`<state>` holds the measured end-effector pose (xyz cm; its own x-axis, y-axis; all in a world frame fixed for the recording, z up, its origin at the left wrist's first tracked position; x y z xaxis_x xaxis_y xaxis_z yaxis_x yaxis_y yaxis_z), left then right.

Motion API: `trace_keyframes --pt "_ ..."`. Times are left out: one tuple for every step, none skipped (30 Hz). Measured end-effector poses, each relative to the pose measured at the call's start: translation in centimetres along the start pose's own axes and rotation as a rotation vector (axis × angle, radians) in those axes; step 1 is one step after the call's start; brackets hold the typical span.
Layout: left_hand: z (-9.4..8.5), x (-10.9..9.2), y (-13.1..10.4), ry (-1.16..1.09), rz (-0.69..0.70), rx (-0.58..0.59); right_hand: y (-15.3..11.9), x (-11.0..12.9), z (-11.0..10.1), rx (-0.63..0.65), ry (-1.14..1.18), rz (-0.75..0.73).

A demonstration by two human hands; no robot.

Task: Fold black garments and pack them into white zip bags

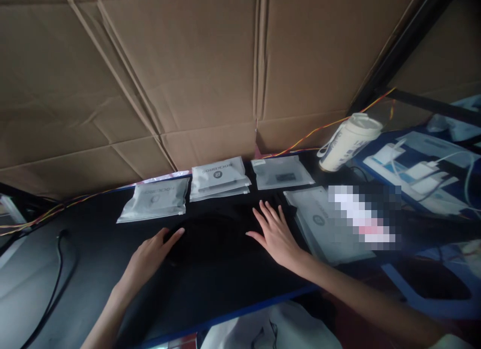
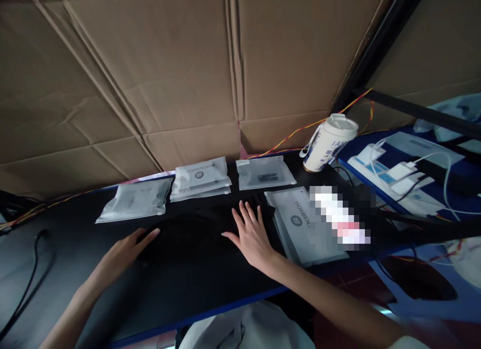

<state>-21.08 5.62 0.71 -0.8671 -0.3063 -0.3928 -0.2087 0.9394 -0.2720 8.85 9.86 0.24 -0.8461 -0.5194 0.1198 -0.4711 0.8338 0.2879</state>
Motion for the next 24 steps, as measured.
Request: trace_keyframes --pt "0.2 0.3 0.1 -0.132 0.026 0.040 -0.1 0.0 0.2 0.009 0.008 -0.003" --pt "0.3 0.7 0.0 -0.270 0.033 0.068 -0.1 0.0 0.3 0.015 0.017 -0.004" --pt "0.3 1.2 0.0 -0.399 0.009 0.090 -0.2 0.0 0.4 0.018 0.026 -0.004" --pt "0.4 1.8 -0.2 -0.515 -0.042 0.109 -0.2 -0.1 0.4 0.022 0.035 -0.004" --pt "0.6 2.4 -0.4 -0.617 -0.102 0.133 -0.2 -0.1 0.3 0.025 0.042 -0.005" --pt "0.9 2.9 -0.7 -0.708 -0.164 0.158 -0.2 -0.1 0.3 0.026 0.047 -0.007" --pt "1.2 3.2 -1.0 -0.792 -0.223 0.187 -0.3 -0.2 0.2 0.027 0.049 -0.011" --pt "1.6 3.4 -1.3 -0.871 -0.262 0.219 -0.4 -0.2 0.2 0.027 0.050 -0.019" --pt "2.0 3.3 -1.5 -0.942 -0.285 0.245 -0.5 -0.2 0.1 0.030 0.049 -0.035" --pt "2.3 3.2 -1.7 -1.003 -0.290 0.260 -0.7 -0.2 0.0 0.035 0.047 -0.059" --pt "2.5 2.9 -1.8 -1.050 -0.281 0.267 -0.8 -0.2 -0.1 0.041 0.042 -0.083" --pt "2.7 2.6 -2.0 -1.082 -0.260 0.273 -0.9 -0.1 -0.3 0.047 0.034 -0.104" --pt "2.9 2.3 -2.1 -1.099 -0.231 0.284 -1.0 0.0 -0.5 0.049 0.022 -0.116" --pt "3.1 1.9 -2.3 -1.107 -0.202 0.299 -1.0 0.1 -0.8 0.048 0.009 -0.115" --pt "3.3 1.6 -2.5 -1.108 -0.175 0.317 -0.8 0.3 -1.2 0.042 -0.003 -0.104" --pt "3.4 1.3 -2.7 -1.105 -0.154 0.328 -0.6 0.7 -1.6 0.034 -0.009 -0.088" --pt "3.5 1.2 -2.9 -1.099 -0.137 0.334 -0.4 1.2 -2.0 0.026 -0.008 -0.075" --pt "3.4 1.1 -3.1 -1.091 -0.124 0.335 -0.1 1.9 -2.3 0.019 0.002 -0.068" --pt "3.3 1.1 -3.3 -1.079 -0.115 0.330 0.2 2.7 -2.5 0.015 0.017 -0.063" --pt "3.2 1.2 -3.5 -1.063 -0.108 0.321 0.4 3.5 -2.5 0.013 0.035 -0.058" --pt "2.9 1.4 -3.7 -1.041 -0.103 0.304 0.6 4.1 -2.4 0.012 0.052 -0.049" --pt "2.7 1.5 -3.9 -1.014 -0.097 0.283 0.7 4.6 -2.2 0.012 0.066 -0.036" --pt "2.4 1.7 -4.1 -0.986 -0.088 0.261 0.8 4.8 -1.9 0.012 0.075 -0.019" --pt "2.0 1.7 -4.3 -0.960 -0.076 0.239 0.8 4.9 -1.6 0.010 0.081 -0.002"
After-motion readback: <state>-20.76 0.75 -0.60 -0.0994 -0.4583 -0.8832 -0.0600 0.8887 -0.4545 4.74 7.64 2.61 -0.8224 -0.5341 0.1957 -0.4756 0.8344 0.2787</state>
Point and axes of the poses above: each hand's wrist, its own y-axis towards the middle knuckle, its own z-axis out of the palm, x = y × z, the point moved 9 cm from there along y, towards the middle knuckle, and after that the axes turned 2 degrees about z, right-handed, at the moved point
